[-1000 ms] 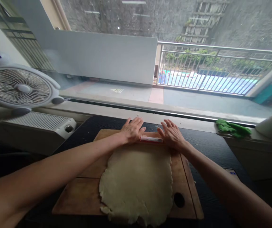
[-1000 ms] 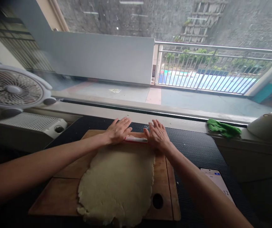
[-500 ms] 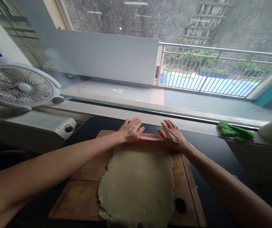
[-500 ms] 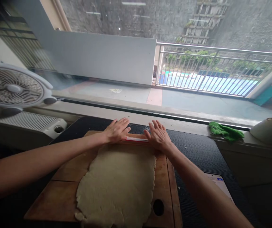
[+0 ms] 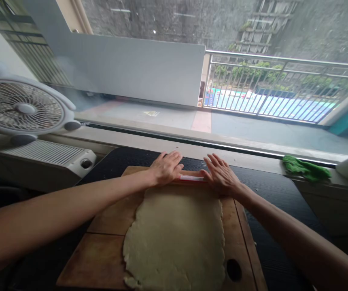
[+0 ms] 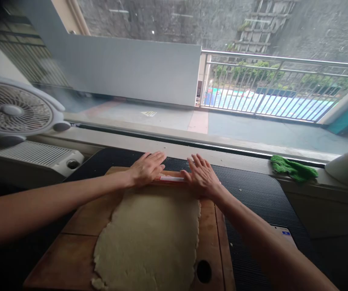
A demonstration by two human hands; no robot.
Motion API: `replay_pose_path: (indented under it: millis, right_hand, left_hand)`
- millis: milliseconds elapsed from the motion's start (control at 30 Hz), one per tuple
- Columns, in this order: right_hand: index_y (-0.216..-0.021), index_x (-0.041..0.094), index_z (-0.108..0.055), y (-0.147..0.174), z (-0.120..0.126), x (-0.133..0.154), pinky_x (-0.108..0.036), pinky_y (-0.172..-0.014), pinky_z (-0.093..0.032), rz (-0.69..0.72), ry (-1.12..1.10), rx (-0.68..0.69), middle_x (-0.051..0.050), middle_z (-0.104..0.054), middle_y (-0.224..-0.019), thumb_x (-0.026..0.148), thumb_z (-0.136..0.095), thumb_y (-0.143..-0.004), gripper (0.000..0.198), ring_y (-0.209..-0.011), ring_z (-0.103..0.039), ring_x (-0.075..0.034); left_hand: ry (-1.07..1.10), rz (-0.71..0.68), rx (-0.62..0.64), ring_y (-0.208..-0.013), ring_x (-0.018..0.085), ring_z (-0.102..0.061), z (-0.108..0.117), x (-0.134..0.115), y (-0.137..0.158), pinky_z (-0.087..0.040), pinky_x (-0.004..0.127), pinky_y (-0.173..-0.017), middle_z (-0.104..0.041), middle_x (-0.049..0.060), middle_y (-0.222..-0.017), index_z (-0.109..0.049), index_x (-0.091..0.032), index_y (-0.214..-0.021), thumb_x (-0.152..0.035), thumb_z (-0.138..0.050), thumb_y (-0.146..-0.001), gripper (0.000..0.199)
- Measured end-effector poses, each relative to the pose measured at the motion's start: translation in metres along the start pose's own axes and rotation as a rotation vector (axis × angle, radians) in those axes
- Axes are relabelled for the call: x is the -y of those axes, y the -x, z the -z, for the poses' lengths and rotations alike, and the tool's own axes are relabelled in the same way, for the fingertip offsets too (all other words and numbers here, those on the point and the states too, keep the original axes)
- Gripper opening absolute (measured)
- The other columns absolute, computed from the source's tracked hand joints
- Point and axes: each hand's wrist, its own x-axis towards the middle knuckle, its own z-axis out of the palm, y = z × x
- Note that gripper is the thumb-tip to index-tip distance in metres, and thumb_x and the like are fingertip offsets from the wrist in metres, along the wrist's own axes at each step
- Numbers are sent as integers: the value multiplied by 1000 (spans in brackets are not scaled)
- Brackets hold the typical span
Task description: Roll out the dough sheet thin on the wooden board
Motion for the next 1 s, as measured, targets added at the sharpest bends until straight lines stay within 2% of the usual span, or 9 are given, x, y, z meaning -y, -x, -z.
replay_pose_path:
  millis: [100, 233, 300, 533, 600, 700, 800, 867, 1000]
  right_hand:
    - [-135, 7, -37, 6, 3, 5, -42, -107, -27, 0, -6, 41, -15, -32, -143, 50, -28, -92, 61, -135, -22, -27]
    - [-142, 13, -26, 80, 8, 28, -42, -109, -25, 232, -59, 46, -11, -24, -148, 56, -32, -89, 68, -137, -17, -25]
    - [-143, 12, -21, 95, 8, 31, -42, -110, -23, 301, -67, 31, -11, -21, -149, 56, -36, -88, 72, -137, -14, -24]
    - [-136, 7, -35, -8, -4, 3, -43, -108, -24, -31, -4, 18, -16, -29, -145, 52, -27, -92, 64, -136, -18, -26]
    - [-136, 8, -36, -3, -2, 5, -43, -108, -26, -27, -15, 33, -16, -30, -145, 52, -25, -92, 64, -136, -19, -26]
    - [-139, 11, -33, 53, 2, 23, -43, -109, -24, 138, -42, 19, -12, -28, -146, 53, -26, -92, 63, -137, -15, -25]
    - [-144, 11, -19, 99, 4, 36, -43, -111, -22, 293, -47, 16, -11, -18, -149, 54, -35, -89, 72, -138, -11, -25]
    - [-143, 11, -21, 94, 1, 34, -43, -111, -21, 277, -38, -8, -11, -19, -149, 53, -36, -89, 70, -138, -10, -25]
    - [-137, 8, -34, 20, -8, 14, -44, -109, -23, 58, -13, -43, -15, -27, -146, 52, -27, -92, 64, -137, -14, -26]
  left_hand:
    - [24, 9, 37, -133, 24, -30, 4, -2, 6, -23, 47, -108, -39, 13, -142, -44, -10, -131, -38, -24, -93, 51]
    - [46, -212, -3, -133, 22, -30, 4, -24, 77, -19, 42, -112, -39, 12, -142, -36, -12, -137, -37, -33, -91, 52]
    - [25, -256, -47, -135, 23, -26, 2, -28, 91, -15, 43, -113, -34, 13, -144, -31, -10, -139, -38, -36, -89, 57]
    - [-2, 13, -28, -134, 22, -27, -3, 2, -11, -21, 45, -109, -37, 13, -143, -40, -9, -134, -38, -23, -93, 52]
    - [11, 13, -3, -133, 22, -30, -1, 1, -6, -23, 45, -109, -40, 12, -141, -42, -10, -133, -37, -23, -93, 51]
    - [29, -131, 2, -132, 21, -33, 0, -14, 50, -21, 42, -110, -42, 10, -140, -39, -13, -135, -36, -27, -93, 50]
    - [8, -281, -40, -136, 21, -24, -1, -27, 97, -17, 41, -112, -30, 10, -146, -29, -13, -140, -34, -35, -90, 54]
    - [-15, -278, -70, -137, 22, -20, -4, -26, 91, -15, 42, -112, -28, 12, -147, -29, -11, -140, -34, -35, -90, 56]
    - [-21, -75, -84, -135, 21, -26, -8, -7, 18, -16, 43, -111, -36, 11, -144, -38, -11, -135, -38, -26, -93, 52]
